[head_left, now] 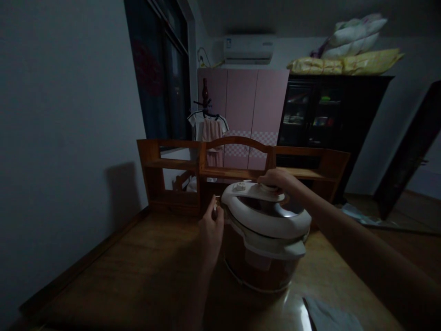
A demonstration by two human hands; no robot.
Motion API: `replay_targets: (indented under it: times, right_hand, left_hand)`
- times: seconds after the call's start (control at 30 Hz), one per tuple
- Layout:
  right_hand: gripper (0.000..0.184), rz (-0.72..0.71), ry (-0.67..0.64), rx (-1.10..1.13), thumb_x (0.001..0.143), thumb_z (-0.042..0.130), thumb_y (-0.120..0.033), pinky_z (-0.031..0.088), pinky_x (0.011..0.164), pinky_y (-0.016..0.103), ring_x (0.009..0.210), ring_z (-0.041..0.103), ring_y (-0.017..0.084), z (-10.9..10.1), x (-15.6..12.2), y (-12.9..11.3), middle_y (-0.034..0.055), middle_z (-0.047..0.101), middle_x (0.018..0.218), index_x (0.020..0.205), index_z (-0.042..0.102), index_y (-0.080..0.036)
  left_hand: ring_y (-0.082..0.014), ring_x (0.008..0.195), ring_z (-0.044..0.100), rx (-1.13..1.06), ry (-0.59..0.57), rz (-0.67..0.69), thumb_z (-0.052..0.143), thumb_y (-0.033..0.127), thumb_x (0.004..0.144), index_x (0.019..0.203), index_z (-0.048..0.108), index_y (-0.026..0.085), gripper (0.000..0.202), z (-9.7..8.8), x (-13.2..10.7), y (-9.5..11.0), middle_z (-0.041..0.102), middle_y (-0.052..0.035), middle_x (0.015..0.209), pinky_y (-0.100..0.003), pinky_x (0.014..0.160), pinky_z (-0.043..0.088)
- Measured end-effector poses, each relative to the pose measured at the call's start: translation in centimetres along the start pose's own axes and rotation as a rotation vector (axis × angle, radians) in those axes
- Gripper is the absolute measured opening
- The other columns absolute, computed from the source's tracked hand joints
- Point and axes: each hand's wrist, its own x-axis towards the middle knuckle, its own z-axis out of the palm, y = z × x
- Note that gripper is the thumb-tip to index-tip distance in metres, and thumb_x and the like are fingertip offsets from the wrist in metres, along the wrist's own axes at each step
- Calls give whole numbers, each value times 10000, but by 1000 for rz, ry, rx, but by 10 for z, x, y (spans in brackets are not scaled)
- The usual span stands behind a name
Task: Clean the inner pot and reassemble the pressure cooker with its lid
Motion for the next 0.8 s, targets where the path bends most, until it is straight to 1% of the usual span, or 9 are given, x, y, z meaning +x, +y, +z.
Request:
replay_targets:
  times: [0.13,0.23,0.33,0.43,0.5,0.57,0.67,0.8]
  right_hand:
    - [451,-15,-13,-58,932,529,-415,538,599,279,840,732,294,0,4,3,188,747,996,1143,742,-78]
    - [452,-57,-11,-86,932,527,-434,544,646,291,910,730,307,1,6,8,190,741,1061,1150,748,-105]
    - [442,-94,-13,-112,941,532,-482,543,696,306,908,734,310,0,7,12,172,754,1000,1089,775,-143]
    - [450,-110,-29,-126,948,526,-496,542,680,317,846,739,308,0,8,16,166,758,934,1041,785,-140]
    - [448,-119,-26,-137,948,523,-485,539,690,317,860,737,313,0,8,18,172,758,931,1033,785,-132]
    - [446,-129,-11,-150,949,511,-473,535,719,314,916,732,319,1,7,19,179,758,959,1048,782,-134]
    - [458,-140,13,-166,947,487,-452,530,765,310,1013,712,327,4,9,17,193,747,1057,1089,771,-123]
    - [515,-120,20,-181,939,464,-454,528,818,329,1067,693,345,7,15,11,218,733,1105,1154,745,-81]
  left_hand:
    - [-255,1316,567,-15,17,-1,495,395,971,1429,540,212,495,3,-1,-1,581,-85,1435,-412,1111,443]
    - [-242,1351,533,-43,18,-2,481,408,980,1436,531,205,502,5,-2,-1,557,-79,1462,-399,1143,409]
    - [-229,1380,502,-80,6,-6,478,437,983,1444,523,216,513,6,-4,-4,539,-66,1484,-387,1169,376]
    - [-213,1393,485,-120,8,7,457,480,990,1453,511,231,529,9,-6,-6,533,-55,1495,-374,1183,356]
    - [-200,1403,472,-144,25,19,430,501,997,1460,500,232,540,11,-8,-7,523,-52,1506,-357,1189,344]
    - [-194,1410,462,-156,38,26,413,511,1001,1464,494,232,547,14,-9,-9,515,-53,1513,-345,1192,335]
    - [-195,1415,455,-148,50,28,407,523,999,1463,496,247,547,16,-10,-10,518,-53,1511,-346,1194,329]
    - [-200,1406,466,-142,77,8,399,542,995,1459,500,259,553,18,-12,-10,522,-58,1508,-347,1188,336]
